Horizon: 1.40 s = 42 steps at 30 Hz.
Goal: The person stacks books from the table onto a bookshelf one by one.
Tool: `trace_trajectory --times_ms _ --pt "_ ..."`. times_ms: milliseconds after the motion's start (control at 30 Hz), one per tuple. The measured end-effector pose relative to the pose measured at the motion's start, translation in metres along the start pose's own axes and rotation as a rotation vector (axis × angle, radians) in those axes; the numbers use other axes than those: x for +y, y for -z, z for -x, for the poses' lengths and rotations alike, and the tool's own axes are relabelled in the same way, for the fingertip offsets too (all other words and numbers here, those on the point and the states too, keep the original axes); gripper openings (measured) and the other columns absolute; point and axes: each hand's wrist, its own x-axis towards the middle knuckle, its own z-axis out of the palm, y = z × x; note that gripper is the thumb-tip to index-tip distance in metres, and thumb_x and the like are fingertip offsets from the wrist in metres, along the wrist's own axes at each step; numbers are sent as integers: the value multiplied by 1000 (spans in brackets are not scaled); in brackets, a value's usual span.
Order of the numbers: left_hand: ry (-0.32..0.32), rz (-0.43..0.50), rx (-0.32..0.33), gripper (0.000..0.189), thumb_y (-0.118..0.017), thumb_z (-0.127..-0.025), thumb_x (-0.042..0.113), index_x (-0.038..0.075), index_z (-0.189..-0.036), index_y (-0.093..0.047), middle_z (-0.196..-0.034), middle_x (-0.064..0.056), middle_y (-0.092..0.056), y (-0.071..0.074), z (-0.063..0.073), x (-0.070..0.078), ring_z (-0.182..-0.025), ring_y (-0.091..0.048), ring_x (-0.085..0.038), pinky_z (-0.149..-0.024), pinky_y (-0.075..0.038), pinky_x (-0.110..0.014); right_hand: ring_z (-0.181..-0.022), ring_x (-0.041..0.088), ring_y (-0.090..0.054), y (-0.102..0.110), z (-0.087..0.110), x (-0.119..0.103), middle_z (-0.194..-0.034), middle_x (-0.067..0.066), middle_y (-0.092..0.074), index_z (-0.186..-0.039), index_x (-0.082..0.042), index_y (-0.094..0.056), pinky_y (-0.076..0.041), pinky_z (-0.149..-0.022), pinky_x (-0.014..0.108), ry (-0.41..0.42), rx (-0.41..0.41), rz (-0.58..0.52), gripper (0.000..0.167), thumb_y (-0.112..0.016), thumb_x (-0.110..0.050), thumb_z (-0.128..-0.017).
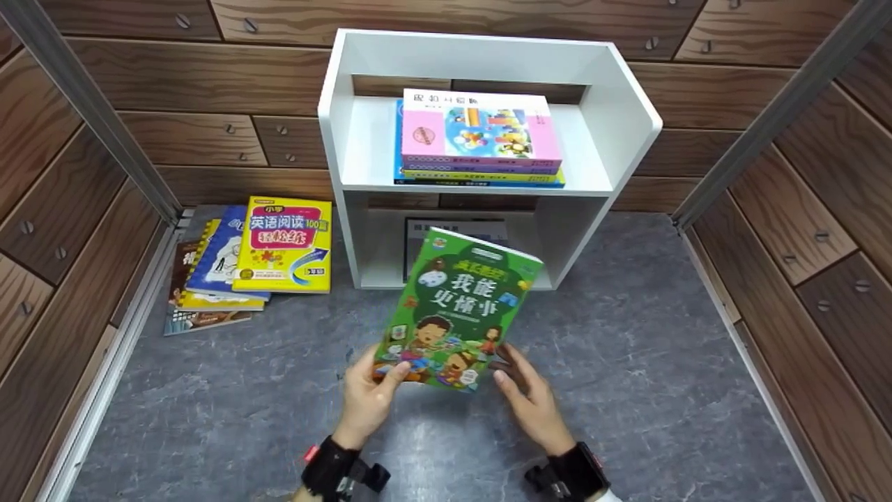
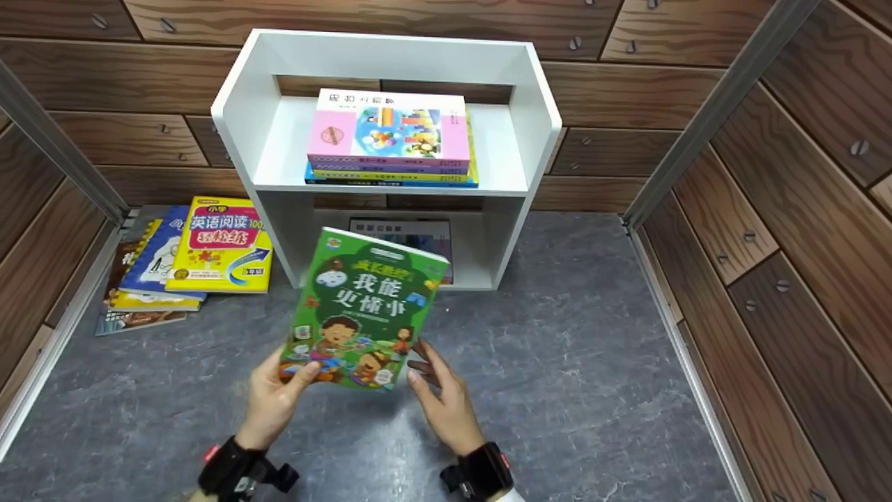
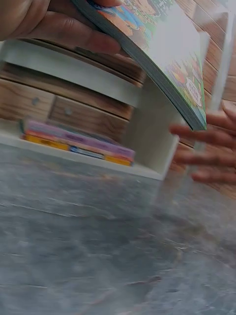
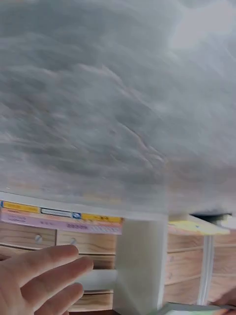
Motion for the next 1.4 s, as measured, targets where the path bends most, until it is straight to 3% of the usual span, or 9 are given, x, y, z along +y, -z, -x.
trace_trajectory --times_ms 133,233,333,400,700,900,1100,1267,1400 --pt "124 77 -74 31 -72 -108 -11 -24 -136 -67 -113 -43 -79 -18 -3 -2 -94 -81 0 -83 -71 -24 -137 -16 -63 -4 -2 -1 -160 45 -62 -167 24 -41 -56 -114 11 45 29 -64 55 -57 2 -120" --pt "207 105 -119 38 -71 -111 -6 -23 -145 -65 -120 -42 -80 -27 -4 -3 -96 -85 -4 -86 -73 -27 -131 -12 -69 -5 -4 3 -149 13 -80 -160 29 -44 -59 -109 13 137 68 -102 47 -54 8 -119" --pt "247 126 -142 41 -70 -113 -4 -22 -148 -62 -125 -43 -79 -34 -6 -7 -100 -85 -4 -90 -73 -26 -117 -10 -72 -4 -5 5 -132 -24 -79 -152 30 -47 -61 -97 12 187 123 -112 40 -53 8 -119" --pt "266 147 -148 41 -70 -113 -4 -22 -148 -61 -126 -44 -78 -37 -8 -9 -101 -84 -3 -92 -72 -25 -111 -9 -73 -2 -6 5 -125 -33 -76 -148 30 -49 -61 -91 12 199 144 -121 37 -54 8 -119" --pt "335 91 -170 51 -78 -109 -1 -17 -153 -58 -135 -39 -77 -30 -19 -14 -107 -79 -5 -95 -67 -22 -100 -7 -72 11 -10 1 -117 -28 -77 -140 27 -55 -61 -82 14 260 128 -86 28 -55 12 -116" --pt "257 31 -154 50 -75 -108 -3 -17 -152 -55 -137 -41 -77 -16 -37 -10 -118 -81 -19 -106 -65 -26 -92 -6 -68 25 -12 -4 -110 -15 -78 -141 20 -64 -55 -76 16 259 125 41 29 -58 14 -114" --pt "195 11 -98 47 -73 -108 -8 -19 -150 -55 -134 -43 -75 1 -50 -2 -113 -76 -3 -103 -66 -23 -87 -3 -71 38 -13 -6 -102 19 -82 -141 11 -73 -57 -73 20 223 63 143 31 -65 12 -111" --pt "104 -8 -93 46 -73 -107 -12 -20 -150 -57 -134 -44 -76 14 -59 3 -110 -76 5 -96 -67 -19 -95 -3 -75 51 -14 -6 -109 22 -85 -143 9 -74 -63 -77 22 240 -2 233 33 -67 10 -111" --pt "78 -94 -138 39 -77 -107 -9 -12 -144 -68 -131 -35 -80 24 -63 8 -110 -81 -3 -94 -67 -20 -87 -4 -69 60 -18 -8 -107 20 -84 -144 8 -75 -56 -72 21 283 -42 295 34 -68 10 -111"
